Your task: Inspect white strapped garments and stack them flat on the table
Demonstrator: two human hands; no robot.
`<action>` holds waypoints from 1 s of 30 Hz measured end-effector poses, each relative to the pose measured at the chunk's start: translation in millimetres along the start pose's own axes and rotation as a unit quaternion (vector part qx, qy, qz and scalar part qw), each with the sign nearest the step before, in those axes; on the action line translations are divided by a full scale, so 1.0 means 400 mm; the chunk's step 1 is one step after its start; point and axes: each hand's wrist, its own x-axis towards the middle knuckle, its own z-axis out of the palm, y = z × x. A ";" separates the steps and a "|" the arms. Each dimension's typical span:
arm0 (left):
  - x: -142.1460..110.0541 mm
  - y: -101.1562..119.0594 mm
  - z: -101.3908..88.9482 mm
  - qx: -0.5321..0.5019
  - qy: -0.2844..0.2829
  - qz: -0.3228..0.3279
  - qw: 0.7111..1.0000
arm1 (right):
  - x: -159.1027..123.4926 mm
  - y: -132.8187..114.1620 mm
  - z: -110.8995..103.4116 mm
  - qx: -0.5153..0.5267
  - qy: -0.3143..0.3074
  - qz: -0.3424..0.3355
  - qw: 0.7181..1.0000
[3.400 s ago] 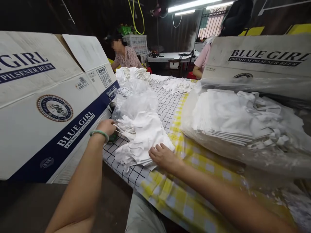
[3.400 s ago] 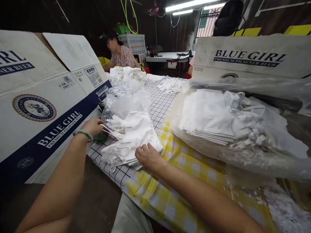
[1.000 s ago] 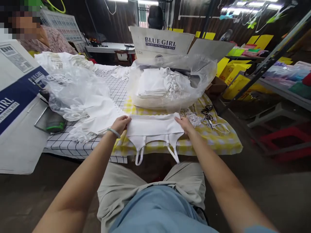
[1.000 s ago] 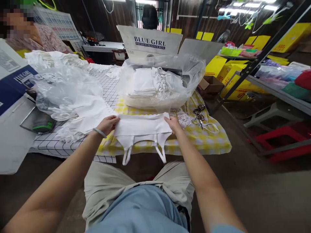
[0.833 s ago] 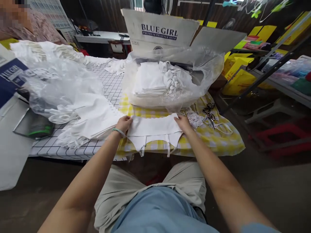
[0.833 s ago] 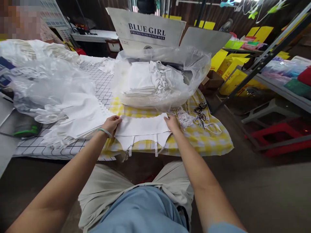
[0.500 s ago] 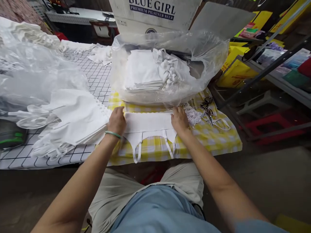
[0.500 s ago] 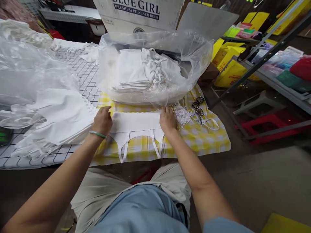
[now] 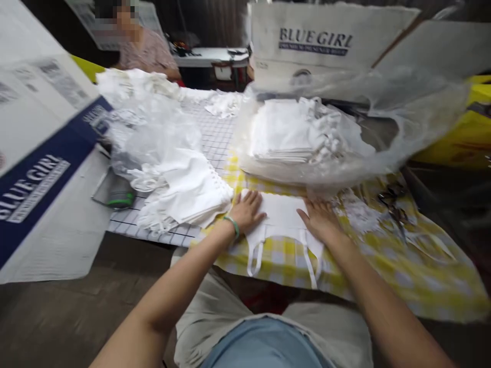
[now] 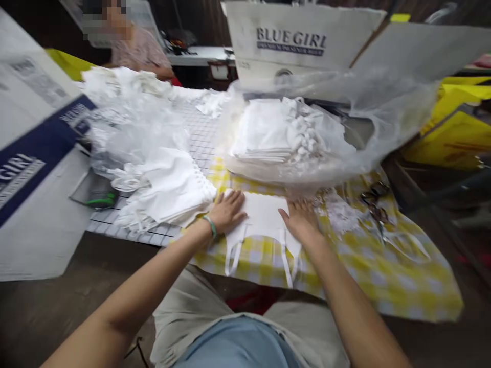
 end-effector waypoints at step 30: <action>0.088 -0.742 -0.368 0.016 -0.010 -0.349 0.937 | 0.290 -0.652 -0.080 0.007 0.088 -0.557 0.826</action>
